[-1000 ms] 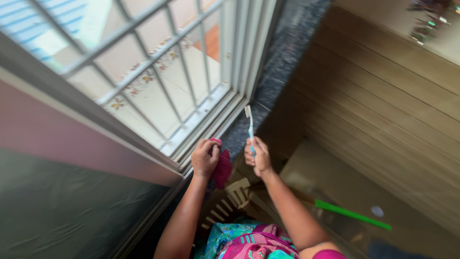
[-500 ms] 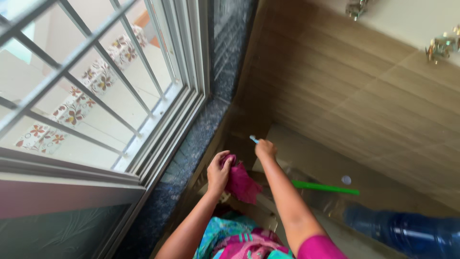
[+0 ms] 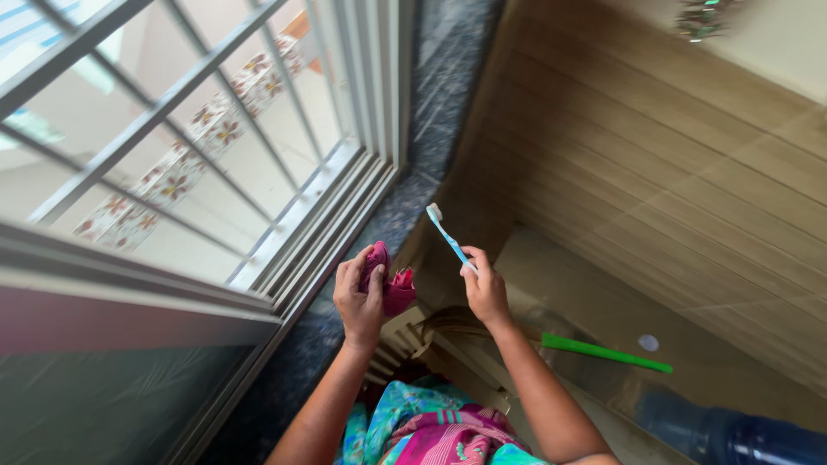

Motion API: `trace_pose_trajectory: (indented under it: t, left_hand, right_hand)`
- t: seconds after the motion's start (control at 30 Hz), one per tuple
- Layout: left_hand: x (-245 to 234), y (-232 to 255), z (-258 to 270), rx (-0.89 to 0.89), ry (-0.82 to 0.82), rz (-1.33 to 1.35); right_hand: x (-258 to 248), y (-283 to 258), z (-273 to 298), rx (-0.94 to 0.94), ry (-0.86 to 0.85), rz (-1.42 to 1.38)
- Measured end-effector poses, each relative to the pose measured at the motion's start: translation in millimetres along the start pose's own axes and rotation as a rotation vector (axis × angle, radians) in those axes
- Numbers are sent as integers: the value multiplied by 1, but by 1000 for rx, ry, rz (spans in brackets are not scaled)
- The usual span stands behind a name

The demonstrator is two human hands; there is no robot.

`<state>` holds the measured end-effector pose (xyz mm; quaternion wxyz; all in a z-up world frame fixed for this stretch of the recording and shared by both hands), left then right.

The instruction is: The person scrubs the window frame and sill using a toothbrush and wipes the area with a cloth. They also briefly adjust a curtain cord before resuming scrubbing.

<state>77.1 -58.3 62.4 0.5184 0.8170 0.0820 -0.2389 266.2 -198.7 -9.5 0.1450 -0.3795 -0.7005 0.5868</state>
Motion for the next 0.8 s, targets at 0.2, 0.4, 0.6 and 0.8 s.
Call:
trace_pose_trajectory:
  t: [0.2,0.4,0.6,0.8]
  left_hand:
    - [-27,-13,24,-192,45,104]
    - [-49,-32,75,-164,-84,175]
    - [-103,-51,120,-344,216,149]
    - [-165,-52,189,-286,456,240]
  right_hand:
    - [44,-33,24,235,-178,-418]
    - [109,-97,60,-335,-385,-226]
    - [134,-109,69,-170,-579,-519]
    - [186,-132,117,-259,-991,-538]
Point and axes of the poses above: each hand's wrist, its own z-axis away from the middle knuckle, its own x-axis out of the palm, y = z × x, the point moved 1 cm from there along -z, towards the middle knuckle, and after that the axes turned 14 degrees about -z, right-handed, at the moved point
